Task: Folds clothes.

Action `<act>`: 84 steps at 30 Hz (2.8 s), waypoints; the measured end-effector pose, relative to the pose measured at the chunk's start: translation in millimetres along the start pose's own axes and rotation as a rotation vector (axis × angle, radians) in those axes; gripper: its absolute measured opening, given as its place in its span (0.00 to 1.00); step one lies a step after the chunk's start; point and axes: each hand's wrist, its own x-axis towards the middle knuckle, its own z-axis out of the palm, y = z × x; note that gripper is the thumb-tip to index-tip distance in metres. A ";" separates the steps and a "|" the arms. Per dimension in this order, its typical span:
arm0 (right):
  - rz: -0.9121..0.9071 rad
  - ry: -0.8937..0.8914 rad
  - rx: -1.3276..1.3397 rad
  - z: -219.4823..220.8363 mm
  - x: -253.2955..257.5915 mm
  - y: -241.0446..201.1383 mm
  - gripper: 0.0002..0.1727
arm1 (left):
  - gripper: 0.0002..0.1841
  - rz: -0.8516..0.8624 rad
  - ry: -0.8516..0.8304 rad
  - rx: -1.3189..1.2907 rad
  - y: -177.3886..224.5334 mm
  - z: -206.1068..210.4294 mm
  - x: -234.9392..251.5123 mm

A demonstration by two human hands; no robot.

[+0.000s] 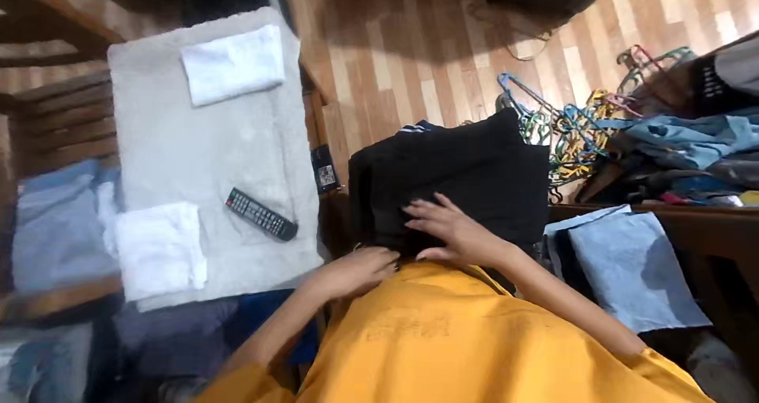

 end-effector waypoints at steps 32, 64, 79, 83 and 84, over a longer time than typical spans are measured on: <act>0.462 -0.164 0.739 -17.0 70.3 -69.8 0.65 | 0.44 -0.266 0.781 -1.324 67.5 -68.3 43.8; 0.162 0.206 0.562 -128.4 54.5 -61.1 0.33 | 0.60 -0.293 1.551 0.121 59.9 -60.2 -25.3; -0.470 -0.281 -0.339 -233.0 193.5 -133.7 0.13 | 0.12 -0.414 0.431 0.674 178.7 -210.0 -134.6; -0.494 0.078 -0.582 -234.1 125.5 -116.3 0.17 | 0.14 -0.232 0.792 0.885 155.7 -177.2 -128.8; -0.440 0.106 -0.626 -226.5 109.6 -111.4 0.20 | 0.15 -0.184 0.884 0.891 148.1 -161.9 -119.6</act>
